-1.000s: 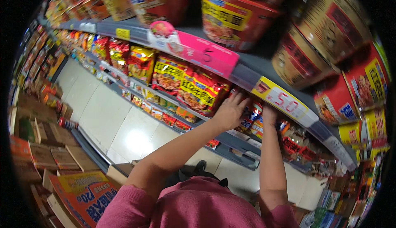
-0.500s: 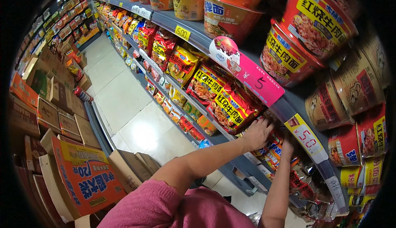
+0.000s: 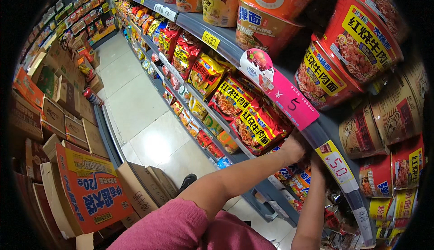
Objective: The person organizes instant noodle products on store shelves. They pick up noodle cups and packets, inspect them, and place them back in aligned rows across multiple shelves.
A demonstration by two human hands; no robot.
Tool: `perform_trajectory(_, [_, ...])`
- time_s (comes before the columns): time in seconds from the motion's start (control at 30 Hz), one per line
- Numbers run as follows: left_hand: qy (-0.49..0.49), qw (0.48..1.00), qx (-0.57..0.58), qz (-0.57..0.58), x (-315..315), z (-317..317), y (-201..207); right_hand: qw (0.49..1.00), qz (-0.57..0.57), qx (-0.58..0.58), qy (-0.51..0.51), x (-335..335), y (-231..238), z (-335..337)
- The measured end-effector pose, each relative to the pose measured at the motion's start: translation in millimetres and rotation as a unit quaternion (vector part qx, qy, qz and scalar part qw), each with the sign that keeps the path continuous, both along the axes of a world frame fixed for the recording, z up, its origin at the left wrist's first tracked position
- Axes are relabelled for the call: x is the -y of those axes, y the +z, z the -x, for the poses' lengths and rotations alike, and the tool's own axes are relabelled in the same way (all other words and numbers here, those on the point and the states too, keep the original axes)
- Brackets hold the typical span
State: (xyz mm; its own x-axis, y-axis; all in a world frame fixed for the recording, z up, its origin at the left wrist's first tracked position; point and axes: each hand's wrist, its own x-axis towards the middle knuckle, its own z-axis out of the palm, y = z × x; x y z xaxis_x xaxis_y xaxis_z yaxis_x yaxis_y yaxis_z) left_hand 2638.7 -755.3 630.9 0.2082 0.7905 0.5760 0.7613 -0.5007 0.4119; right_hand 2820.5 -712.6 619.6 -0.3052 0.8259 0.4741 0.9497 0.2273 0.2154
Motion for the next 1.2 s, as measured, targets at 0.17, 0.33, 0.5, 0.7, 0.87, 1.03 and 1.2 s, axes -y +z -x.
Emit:
perform_trajectory(0.17, [0.008, 0.996, -0.055, 0.071, -4, 7, 13, 0.999, 0.001, -0.04, 0.017, -5, 1, 16])
perform_trajectory(0.33, [-0.008, 0.992, -0.044, 0.114, -9, 2, 21, 0.998, 0.018, -0.065, -0.002, -2, 9, 14])
perform_trajectory(0.5, [-0.066, 0.994, -0.045, 0.072, 1, 23, 12, 0.994, 0.052, -0.099, -0.006, 5, 11, 21])
perform_trajectory(0.7, [-0.144, 0.989, 0.023, 0.029, 48, 44, -11, 0.992, 0.056, -0.109, -0.001, 25, 17, 30])
perform_trajectory(0.87, [-0.199, 0.974, 0.092, 0.06, 95, 88, -50, 0.999, -0.013, -0.048, 0.017, 29, 1, 36])
perform_trajectory(1.03, [-0.122, 0.965, 0.121, 0.197, 141, 166, -96, 0.998, 0.015, -0.022, -0.06, 24, -10, 36])
perform_trajectory(1.2, [0.026, 0.961, 0.128, 0.243, 196, 268, -120, 0.975, 0.153, 0.006, -0.159, 36, -13, 27])
